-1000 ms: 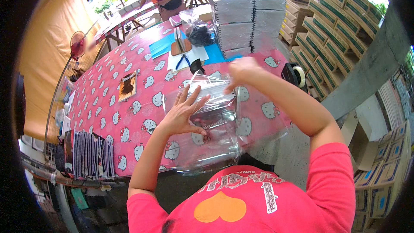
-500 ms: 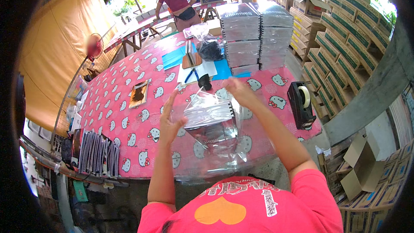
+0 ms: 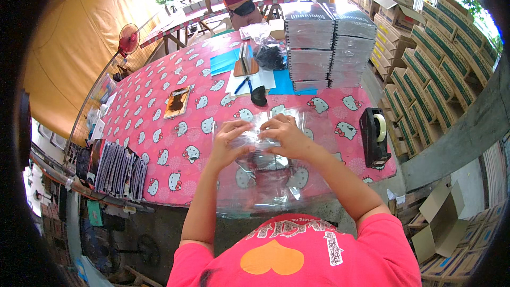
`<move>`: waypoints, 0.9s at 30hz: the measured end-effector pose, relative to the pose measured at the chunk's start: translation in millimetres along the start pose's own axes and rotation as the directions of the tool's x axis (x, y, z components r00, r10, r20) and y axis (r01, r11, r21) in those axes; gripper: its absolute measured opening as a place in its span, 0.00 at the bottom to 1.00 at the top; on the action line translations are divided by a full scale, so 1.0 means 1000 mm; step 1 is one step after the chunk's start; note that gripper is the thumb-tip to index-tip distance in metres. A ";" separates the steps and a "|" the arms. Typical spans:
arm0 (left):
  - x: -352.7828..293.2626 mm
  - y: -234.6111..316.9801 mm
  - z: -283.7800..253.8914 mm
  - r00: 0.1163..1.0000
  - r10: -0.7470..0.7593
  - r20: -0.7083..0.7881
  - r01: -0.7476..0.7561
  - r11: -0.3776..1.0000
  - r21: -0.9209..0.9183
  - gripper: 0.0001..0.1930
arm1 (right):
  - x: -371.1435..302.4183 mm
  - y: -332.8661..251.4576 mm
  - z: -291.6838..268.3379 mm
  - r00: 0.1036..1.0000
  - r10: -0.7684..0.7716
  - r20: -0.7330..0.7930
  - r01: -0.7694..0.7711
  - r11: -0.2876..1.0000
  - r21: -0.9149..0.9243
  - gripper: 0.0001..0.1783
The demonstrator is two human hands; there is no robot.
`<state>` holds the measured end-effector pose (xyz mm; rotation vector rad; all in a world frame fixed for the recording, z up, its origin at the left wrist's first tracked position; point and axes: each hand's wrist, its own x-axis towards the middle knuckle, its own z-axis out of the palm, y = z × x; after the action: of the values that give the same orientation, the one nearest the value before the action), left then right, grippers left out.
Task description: The person takes stacks of notebooks, slides each stack into a clear plastic bag, and then seals the bag using tape from a dispenser.
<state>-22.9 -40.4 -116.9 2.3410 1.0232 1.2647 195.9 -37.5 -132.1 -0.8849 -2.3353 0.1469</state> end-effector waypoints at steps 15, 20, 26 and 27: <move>-0.014 -0.011 -0.007 0.983 -0.113 0.145 0.078 0.971 0.228 0.09 | 0.020 -0.013 0.025 0.991 0.127 -0.052 -0.125 0.992 0.025 0.05; 0.004 -0.018 -0.009 0.980 -0.182 0.087 0.143 0.931 0.336 0.17 | 0.042 -0.007 0.015 0.912 0.304 0.276 -0.297 0.952 -0.070 0.14; 0.019 -0.068 0.000 0.834 -0.436 0.338 0.498 0.859 -0.121 0.14 | 0.051 0.027 0.016 0.937 0.299 0.181 -0.324 0.938 0.123 0.18; 0.024 -0.066 0.006 0.822 -0.469 0.323 0.526 0.843 -0.116 0.12 | 0.053 0.040 0.019 0.915 0.341 0.217 -0.381 0.907 0.181 0.18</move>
<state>-39.3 23.0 -141.7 1.8503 1.2361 0.7604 176.1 28.5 -131.8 -1.2271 -2.2341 0.6542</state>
